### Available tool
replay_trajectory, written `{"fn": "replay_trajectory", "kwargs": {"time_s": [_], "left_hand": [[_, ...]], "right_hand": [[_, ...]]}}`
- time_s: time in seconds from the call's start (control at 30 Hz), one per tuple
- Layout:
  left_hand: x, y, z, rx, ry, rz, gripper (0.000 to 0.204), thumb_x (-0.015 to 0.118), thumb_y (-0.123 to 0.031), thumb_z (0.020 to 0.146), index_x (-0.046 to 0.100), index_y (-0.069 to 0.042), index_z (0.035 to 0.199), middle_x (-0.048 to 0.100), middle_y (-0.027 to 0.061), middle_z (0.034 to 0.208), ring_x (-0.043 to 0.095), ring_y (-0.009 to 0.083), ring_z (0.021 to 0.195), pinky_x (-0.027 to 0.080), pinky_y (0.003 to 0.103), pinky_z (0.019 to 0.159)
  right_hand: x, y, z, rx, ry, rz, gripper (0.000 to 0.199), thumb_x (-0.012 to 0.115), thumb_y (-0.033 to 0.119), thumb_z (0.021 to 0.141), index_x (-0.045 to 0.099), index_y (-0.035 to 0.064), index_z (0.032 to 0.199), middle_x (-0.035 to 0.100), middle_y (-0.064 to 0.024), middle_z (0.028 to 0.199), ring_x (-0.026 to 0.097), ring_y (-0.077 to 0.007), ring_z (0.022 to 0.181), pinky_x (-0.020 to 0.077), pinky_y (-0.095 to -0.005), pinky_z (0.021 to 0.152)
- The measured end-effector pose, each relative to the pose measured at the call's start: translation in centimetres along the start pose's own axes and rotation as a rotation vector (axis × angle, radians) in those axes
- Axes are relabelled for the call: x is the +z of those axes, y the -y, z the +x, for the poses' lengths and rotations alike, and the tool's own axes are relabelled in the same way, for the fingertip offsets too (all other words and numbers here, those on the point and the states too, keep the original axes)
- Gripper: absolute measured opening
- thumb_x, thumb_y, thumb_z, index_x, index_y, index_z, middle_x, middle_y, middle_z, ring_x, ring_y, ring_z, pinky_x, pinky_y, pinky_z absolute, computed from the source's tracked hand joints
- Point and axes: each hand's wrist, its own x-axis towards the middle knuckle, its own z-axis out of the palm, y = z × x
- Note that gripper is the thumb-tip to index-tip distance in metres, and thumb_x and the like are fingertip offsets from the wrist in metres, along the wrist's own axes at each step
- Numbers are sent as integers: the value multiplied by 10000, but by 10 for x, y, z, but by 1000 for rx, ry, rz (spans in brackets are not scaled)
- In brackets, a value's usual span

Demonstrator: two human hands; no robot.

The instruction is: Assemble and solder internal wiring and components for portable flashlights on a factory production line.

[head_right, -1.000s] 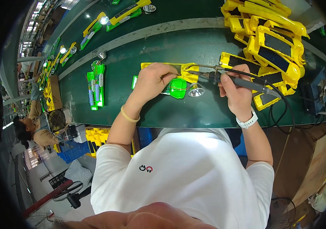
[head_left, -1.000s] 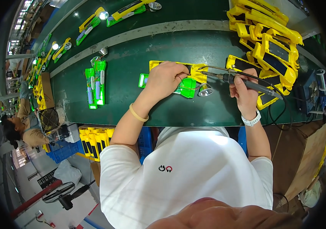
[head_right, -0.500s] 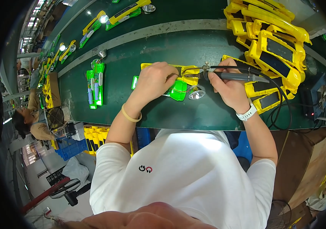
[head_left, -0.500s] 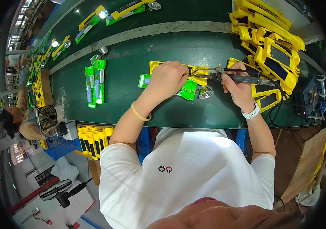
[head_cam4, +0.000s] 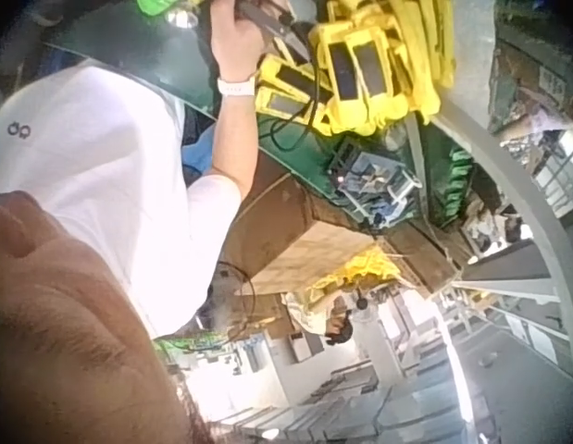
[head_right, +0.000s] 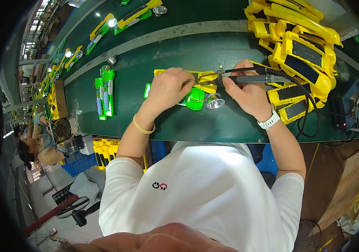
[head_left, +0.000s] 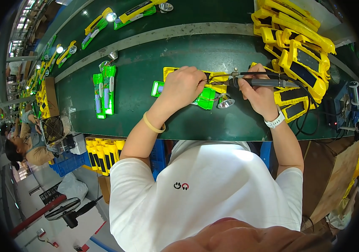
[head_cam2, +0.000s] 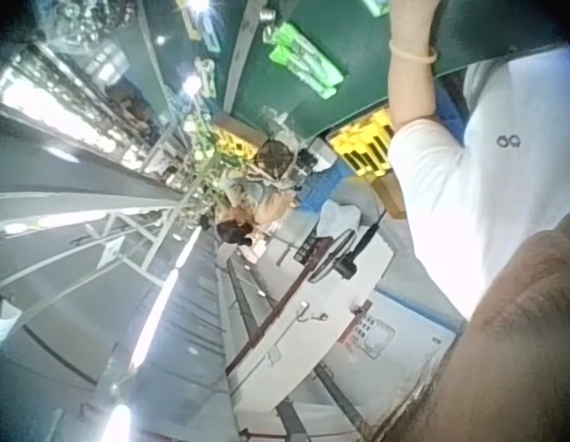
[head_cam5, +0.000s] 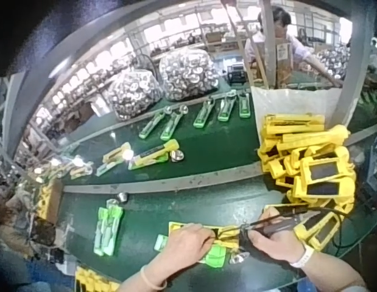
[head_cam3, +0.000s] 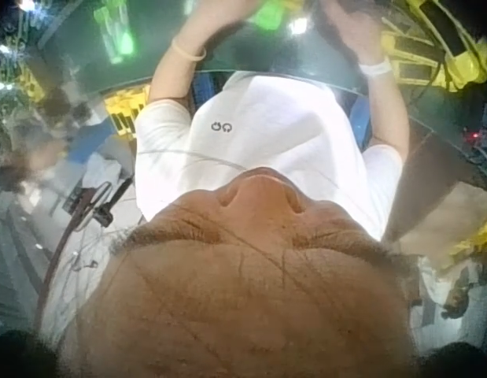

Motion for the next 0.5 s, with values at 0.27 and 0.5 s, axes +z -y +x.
{"fn": "replay_trajectory", "kwargs": {"time_s": [0.27,0.5], "left_hand": [[1,0,-3,3,-24,-13,64,605,-114,737,631,-57,748,587,94,710,580,275,728,466,383,631],[4,4,-4,35,-62,-27,49,599,-102,716,621,-61,730,573,95,688,576,280,716,461,391,619]], "right_hand": [[-18,12,-5,-6,-26,139,195,591,77,858,405,62,915,525,-28,656,479,-61,478,351,-185,412],[1,9,-1,-114,-127,272,216,528,124,913,351,56,1015,582,-150,925,660,-213,784,536,-250,558]]}}
